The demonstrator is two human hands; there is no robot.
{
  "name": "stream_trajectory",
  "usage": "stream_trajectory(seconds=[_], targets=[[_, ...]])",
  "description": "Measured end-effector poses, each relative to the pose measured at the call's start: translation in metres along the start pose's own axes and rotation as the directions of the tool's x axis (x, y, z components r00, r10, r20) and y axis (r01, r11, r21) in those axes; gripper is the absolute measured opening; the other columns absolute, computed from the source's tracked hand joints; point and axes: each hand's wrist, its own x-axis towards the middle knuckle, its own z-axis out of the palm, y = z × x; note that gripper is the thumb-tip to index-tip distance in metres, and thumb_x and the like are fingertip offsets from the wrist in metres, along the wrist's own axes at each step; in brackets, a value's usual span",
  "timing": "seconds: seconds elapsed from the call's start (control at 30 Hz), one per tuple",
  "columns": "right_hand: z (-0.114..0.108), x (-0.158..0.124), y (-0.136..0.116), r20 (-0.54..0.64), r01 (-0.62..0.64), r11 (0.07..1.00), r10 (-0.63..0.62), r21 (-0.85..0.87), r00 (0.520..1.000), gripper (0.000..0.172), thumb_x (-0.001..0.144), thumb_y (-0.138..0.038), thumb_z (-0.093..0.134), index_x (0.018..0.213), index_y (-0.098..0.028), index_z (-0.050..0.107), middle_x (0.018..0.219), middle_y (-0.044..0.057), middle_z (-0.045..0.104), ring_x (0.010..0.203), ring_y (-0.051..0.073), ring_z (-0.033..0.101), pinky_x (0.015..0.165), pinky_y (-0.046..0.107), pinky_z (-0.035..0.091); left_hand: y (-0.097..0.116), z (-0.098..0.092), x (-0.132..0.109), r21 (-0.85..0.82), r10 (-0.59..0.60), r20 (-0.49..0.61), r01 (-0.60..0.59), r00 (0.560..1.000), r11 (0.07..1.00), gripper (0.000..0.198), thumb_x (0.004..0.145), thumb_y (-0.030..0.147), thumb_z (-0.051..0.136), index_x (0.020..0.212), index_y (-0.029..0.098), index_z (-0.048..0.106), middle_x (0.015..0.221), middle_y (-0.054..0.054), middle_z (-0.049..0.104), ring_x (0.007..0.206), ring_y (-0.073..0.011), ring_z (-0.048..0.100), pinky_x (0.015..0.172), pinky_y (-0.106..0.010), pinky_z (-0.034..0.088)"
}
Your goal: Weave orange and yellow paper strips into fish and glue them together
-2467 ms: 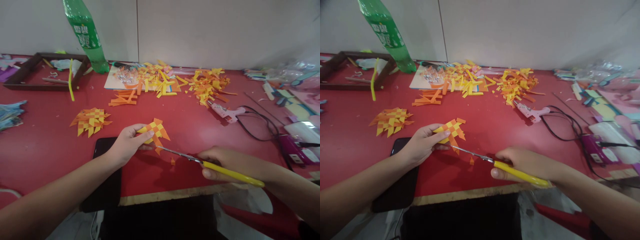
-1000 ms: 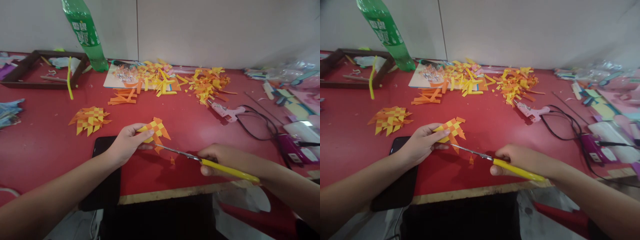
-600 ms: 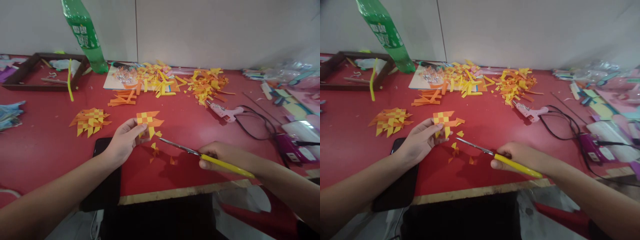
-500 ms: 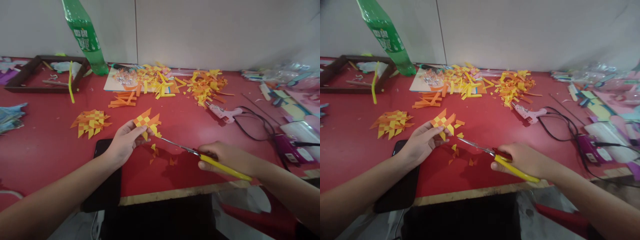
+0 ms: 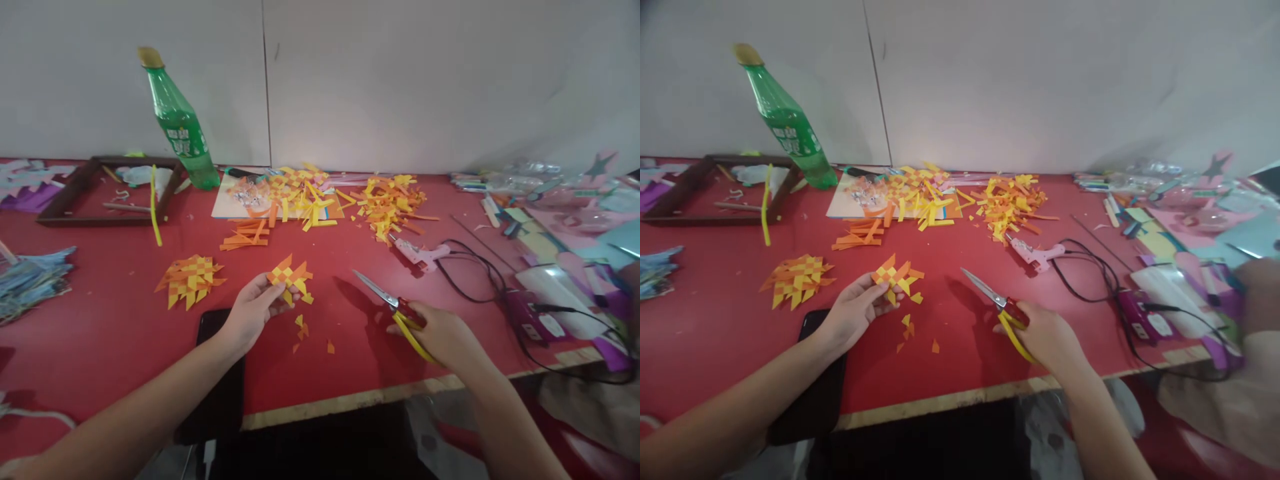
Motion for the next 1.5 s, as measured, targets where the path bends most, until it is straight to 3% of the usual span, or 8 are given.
stream_trajectory(seconds=[0.23,0.43,0.5,0.63,0.77,0.97,1.13,1.5], targets=[[0.026,0.021,0.024,-0.320,0.117,0.978,-0.057,0.172,0.946,0.037,0.080,-0.038,0.059,0.108,-0.016,0.069,0.103,0.015,0.072,0.093,0.032,0.070,0.080,0.044,0.055,0.029,-0.008,0.006,-0.034,0.107,-0.090,-0.110,0.990,0.993,0.027,0.064,0.030,0.088,0.073,0.014,0.068,0.072,-0.005,0.075,0.069,-0.0184,0.072,0.066,-0.028,0.059],[0.044,-0.001,-0.033,-0.506,0.171,0.950,-0.016,0.261,0.862,0.039,0.096,-0.044,0.047,0.116,-0.019,0.068,0.118,0.015,0.065,0.116,0.030,0.061,0.101,0.048,0.050,0.073,-0.028,-0.012,-0.060,0.253,-0.249,-0.276,0.935,0.959,0.021,0.063,0.025,0.087,0.073,0.016,0.070,0.076,-0.003,0.076,0.072,-0.0173,0.073,0.068,-0.026,0.061],[0.054,-0.013,-0.066,-0.463,0.325,0.917,-0.190,0.231,0.866,0.047,0.096,-0.050,0.048,0.131,-0.021,0.061,0.130,0.014,0.063,0.124,0.028,0.058,0.105,0.047,0.048,0.077,-0.035,-0.018,-0.075,0.288,-0.305,-0.325,0.908,0.943,0.021,0.063,0.025,0.087,0.073,0.018,0.070,0.075,0.001,0.076,0.074,-0.0161,0.073,0.070,-0.026,0.062],[0.072,-0.013,-0.115,-0.320,0.543,0.833,-0.489,0.105,0.811,0.114,0.075,-0.086,0.048,0.154,-0.005,0.031,0.158,0.029,0.030,0.149,0.043,0.025,0.116,0.062,0.030,0.065,-0.040,-0.021,-0.096,0.295,-0.350,-0.347,0.889,0.933,0.022,0.064,0.028,0.087,0.075,0.018,0.071,0.076,0.001,0.076,0.074,-0.0148,0.073,0.070,-0.025,0.061],[0.070,0.022,-0.140,-0.228,0.590,0.784,-0.549,0.195,0.804,0.124,0.070,-0.088,0.052,0.154,-0.001,0.027,0.161,0.031,0.017,0.151,0.045,0.015,0.120,0.063,0.018,0.042,-0.036,-0.015,-0.117,0.264,-0.339,-0.319,0.903,0.941,0.020,0.065,0.024,0.086,0.075,0.018,0.069,0.077,-0.001,0.075,0.078,-0.0174,0.073,0.071,-0.028,0.061],[0.054,0.081,-0.170,-0.261,0.586,0.760,-0.527,0.281,0.809,0.082,0.095,-0.061,0.046,0.152,-0.003,0.034,0.159,0.024,0.031,0.151,0.034,0.025,0.123,0.054,0.022,0.021,-0.040,0.002,-0.171,0.205,-0.335,-0.273,0.920,0.947,0.011,0.086,0.024,0.072,0.088,0.014,0.067,0.088,-0.003,0.071,0.081,-0.0170,0.070,0.071,-0.032,0.059],[0.042,0.088,-0.153,-0.275,0.615,0.706,-0.550,0.352,0.789,0.049,0.103,-0.042,0.037,0.139,-0.014,0.054,0.145,0.013,0.057,0.139,0.022,0.047,0.119,0.041,0.036,0.017,-0.053,0.013,-0.178,0.163,-0.365,-0.241,0.917,0.954,0.027,0.095,0.031,0.062,0.116,0.015,0.062,0.111,-0.008,0.066,0.089,-0.0188,0.067,0.075,-0.037,0.059],[0.014,0.082,-0.123,-0.138,0.731,0.565,-0.747,0.382,0.650,0.052,0.092,-0.025,0.063,0.142,-0.016,0.053,0.138,0.015,0.060,0.130,0.026,0.052,0.112,0.045,0.043,0.018,-0.052,0.013,-0.189,0.123,-0.370,-0.204,0.921,0.960,0.023,0.095,0.030,0.063,0.112,0.014,0.063,0.106,-0.006,0.067,0.086,-0.0175,0.067,0.073,-0.035,0.059]])
